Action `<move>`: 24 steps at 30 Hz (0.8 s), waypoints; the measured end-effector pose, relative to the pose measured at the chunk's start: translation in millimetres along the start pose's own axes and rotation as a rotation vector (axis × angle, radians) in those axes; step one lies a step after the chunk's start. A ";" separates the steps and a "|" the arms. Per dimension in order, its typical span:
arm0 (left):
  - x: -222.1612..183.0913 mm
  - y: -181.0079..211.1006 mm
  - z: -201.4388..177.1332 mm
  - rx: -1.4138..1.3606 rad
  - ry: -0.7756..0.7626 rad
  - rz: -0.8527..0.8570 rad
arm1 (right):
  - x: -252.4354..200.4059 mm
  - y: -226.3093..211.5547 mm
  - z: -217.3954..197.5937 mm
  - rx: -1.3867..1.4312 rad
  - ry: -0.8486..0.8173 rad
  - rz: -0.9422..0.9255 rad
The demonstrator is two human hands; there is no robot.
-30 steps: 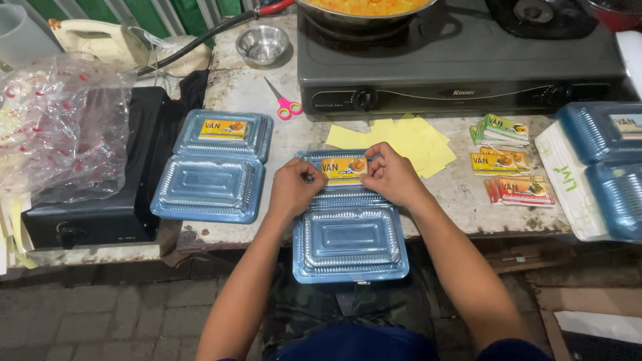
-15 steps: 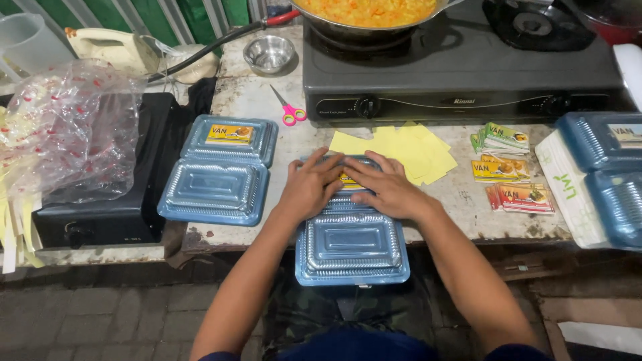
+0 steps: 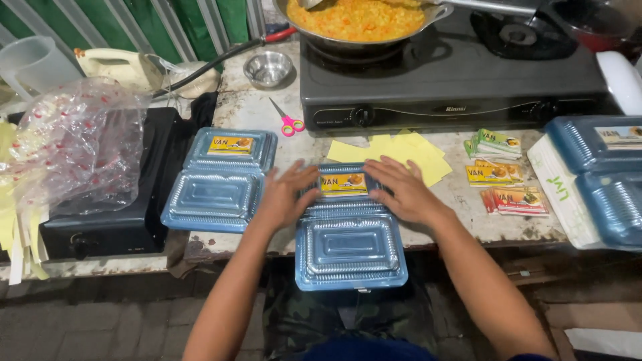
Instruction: Peeling yellow labels from a sheet and applying them to the lids of blue plastic food containers.
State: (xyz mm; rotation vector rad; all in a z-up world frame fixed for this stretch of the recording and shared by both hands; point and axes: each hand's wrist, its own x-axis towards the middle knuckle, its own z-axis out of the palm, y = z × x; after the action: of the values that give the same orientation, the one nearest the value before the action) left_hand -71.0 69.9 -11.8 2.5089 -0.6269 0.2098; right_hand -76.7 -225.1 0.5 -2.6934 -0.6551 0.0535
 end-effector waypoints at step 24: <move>5.8 0.0 46.4 -0.214 -0.041 -0.452 | -10.7 -3.4 15.2 0.267 0.009 0.367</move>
State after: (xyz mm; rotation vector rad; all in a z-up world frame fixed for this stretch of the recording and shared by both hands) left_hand -65.0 42.6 -49.3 2.3752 -0.0796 -0.0732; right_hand -89.5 -221.9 -12.9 -2.5148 -0.1302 0.2074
